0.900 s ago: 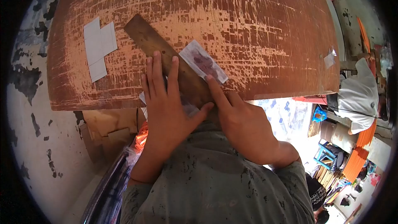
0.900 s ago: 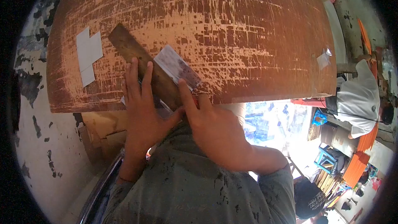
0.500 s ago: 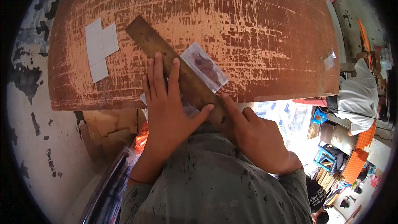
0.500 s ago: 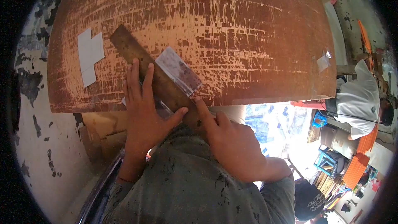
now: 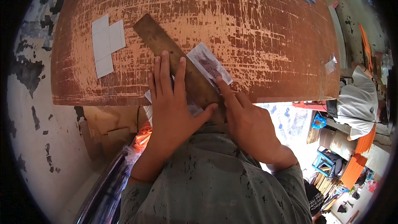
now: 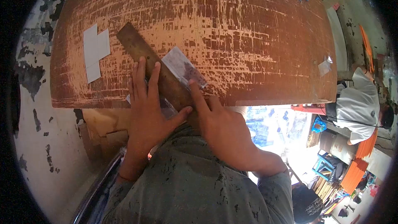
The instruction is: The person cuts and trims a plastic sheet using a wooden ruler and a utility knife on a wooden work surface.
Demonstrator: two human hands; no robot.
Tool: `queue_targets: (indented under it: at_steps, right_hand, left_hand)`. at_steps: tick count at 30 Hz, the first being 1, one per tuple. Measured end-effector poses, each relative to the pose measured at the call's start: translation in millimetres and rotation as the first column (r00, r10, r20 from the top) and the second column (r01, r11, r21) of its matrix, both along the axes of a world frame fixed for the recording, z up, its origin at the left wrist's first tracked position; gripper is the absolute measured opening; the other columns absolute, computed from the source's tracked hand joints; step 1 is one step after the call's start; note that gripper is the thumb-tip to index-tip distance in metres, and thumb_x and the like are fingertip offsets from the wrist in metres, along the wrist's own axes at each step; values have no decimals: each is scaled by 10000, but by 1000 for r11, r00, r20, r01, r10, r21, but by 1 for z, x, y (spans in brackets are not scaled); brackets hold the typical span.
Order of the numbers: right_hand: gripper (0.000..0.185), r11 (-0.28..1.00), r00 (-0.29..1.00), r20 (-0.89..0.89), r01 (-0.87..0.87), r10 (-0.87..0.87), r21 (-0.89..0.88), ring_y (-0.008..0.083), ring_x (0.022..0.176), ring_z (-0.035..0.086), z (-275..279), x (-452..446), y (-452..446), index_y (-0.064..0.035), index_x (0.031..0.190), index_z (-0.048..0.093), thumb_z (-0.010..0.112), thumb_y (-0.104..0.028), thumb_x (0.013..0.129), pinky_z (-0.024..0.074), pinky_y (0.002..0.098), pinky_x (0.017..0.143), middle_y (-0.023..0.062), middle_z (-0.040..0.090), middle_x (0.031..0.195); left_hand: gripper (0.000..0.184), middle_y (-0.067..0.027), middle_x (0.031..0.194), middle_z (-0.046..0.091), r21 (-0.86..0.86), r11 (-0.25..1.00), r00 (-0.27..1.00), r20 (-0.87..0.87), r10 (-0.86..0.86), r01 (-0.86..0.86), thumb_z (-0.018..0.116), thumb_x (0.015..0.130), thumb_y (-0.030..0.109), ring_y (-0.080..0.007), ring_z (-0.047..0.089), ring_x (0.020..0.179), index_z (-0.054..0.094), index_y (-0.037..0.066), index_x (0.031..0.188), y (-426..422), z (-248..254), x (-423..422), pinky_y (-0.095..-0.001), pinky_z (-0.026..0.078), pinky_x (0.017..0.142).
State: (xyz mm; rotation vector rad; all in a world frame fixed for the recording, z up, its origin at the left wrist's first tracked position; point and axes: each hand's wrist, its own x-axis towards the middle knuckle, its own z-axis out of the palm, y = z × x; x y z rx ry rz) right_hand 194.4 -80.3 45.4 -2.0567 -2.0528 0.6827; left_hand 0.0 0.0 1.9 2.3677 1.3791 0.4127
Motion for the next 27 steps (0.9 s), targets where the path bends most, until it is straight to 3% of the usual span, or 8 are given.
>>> queue_targets:
  at_steps: [5, 21, 27]
  right_hand:
    - [708, 998, 999, -48, -6, 9, 54, 371, 753, 738, -2, -3, 2, -96, 1688, 413, 649, -65, 1022, 605, 478, 607, 164, 705, 1088]
    - [705, 1000, 999, -37, -21, 21, 2, 381, 741, 723, -3, -3, 4, -96, 1697, 396, 634, -86, 1033, 606, 482, 611, 163, 688, 1060]
    - [772, 999, 994, 99, -38, 41, -31, 355, 737, 732, -1, -9, 4, -99, 1702, 392, 670, -70, 982, 611, 458, 607, 158, 683, 1052]
  left_hand:
    - [1280, -279, 1798, 157, -3, 1000, 1000, 1, -2, 2, 946, 778, 555, -504, 148, 1676, 249, 68, 1735, 1, 0, 0, -663, 147, 1350]
    - [1285, -296, 1791, 165, -2, 1000, 1000, 1, -2, 2, 962, 757, 537, -516, 157, 1668, 270, 55, 1727, 2, -1, 0, -668, 153, 1343]
    - [1268, -290, 1795, 158, -24, 1000, 1000, -9, -1, 0, 955, 773, 525, -513, 143, 1674, 266, 47, 1724, 1, 0, 1, -672, 159, 1339]
